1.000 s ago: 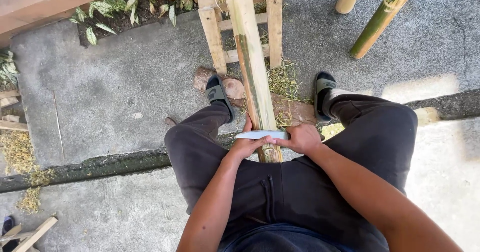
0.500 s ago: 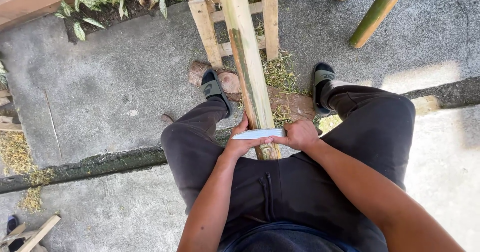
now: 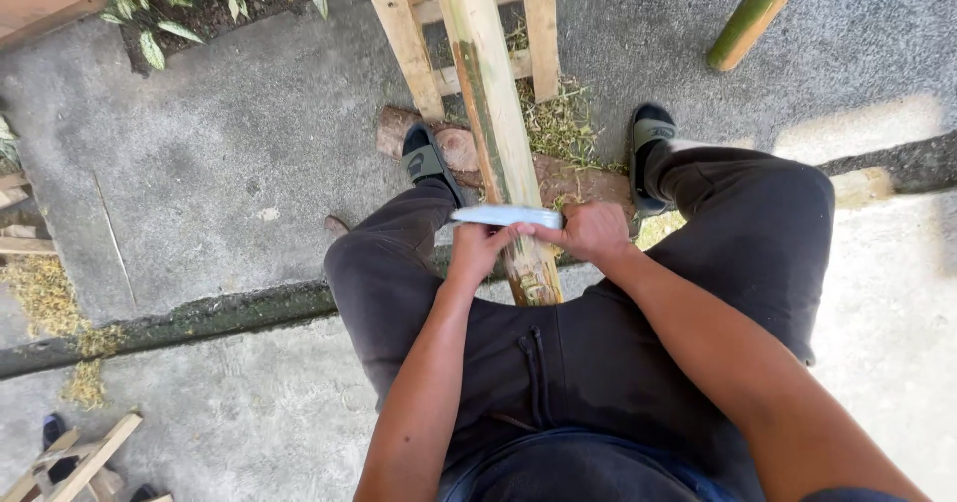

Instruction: Scrape the outer surface of a bamboo pole using a small blade.

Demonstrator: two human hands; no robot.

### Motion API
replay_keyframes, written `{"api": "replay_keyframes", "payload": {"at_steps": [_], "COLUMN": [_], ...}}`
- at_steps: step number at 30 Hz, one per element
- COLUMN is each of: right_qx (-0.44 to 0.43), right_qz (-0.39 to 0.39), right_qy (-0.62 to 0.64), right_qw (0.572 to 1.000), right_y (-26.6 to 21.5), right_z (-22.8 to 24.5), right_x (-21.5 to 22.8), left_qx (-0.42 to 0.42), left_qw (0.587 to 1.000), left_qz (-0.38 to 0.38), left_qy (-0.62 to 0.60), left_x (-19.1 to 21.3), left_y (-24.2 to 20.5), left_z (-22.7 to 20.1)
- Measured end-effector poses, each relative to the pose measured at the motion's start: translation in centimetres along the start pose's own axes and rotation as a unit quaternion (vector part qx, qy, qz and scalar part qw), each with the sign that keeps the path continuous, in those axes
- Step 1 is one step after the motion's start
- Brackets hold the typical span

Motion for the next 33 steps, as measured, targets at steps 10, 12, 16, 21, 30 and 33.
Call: {"api": "replay_keyframes", "payload": {"at_steps": [10,12,16,21,30,33], "right_qx": [0.035,0.051,0.059,0.071,0.091,0.073], "right_qz": [0.069,0.037,0.033,0.011,-0.004,0.017], "right_qy": [0.017,0.005,0.024,0.034,0.041,0.032], "right_qw": [0.997,0.998,0.997,0.997,0.995,0.997], "right_y": [-3.5,-4.0,-4.1,-3.9,-3.8,-3.6], "right_z": [0.2,-0.4,-0.2,0.6,0.9,0.8], "right_x": [-1.2,-1.1,-1.2,-0.5,-0.6,-0.8], "left_qx": [-0.044,-0.024,-0.045,-0.031,-0.044,-0.043], "left_qw": [0.988,0.986,0.991,0.994,0.991,0.991], "left_qz": [0.095,0.118,0.102,0.088,0.089,0.095], "left_qy": [-0.109,-0.118,-0.077,-0.05,-0.092,-0.081], "left_x": [-0.8,-1.1,-1.3,-0.9,-0.9,-1.3], "left_y": [-3.3,-3.9,-3.6,-3.5,-3.5,-3.2], "left_z": [-3.2,-4.3,-3.6,-3.3,-3.3,-2.5]}}
Point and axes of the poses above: each hand's wrist, its own y-axis towards the middle knuckle, its own x-axis out of the back of the hand, z = x × y, the point moved 10 cm from there along y, towards the middle knuckle, and after that the axes turned 6 degrees about y, right-handed, at the moved point
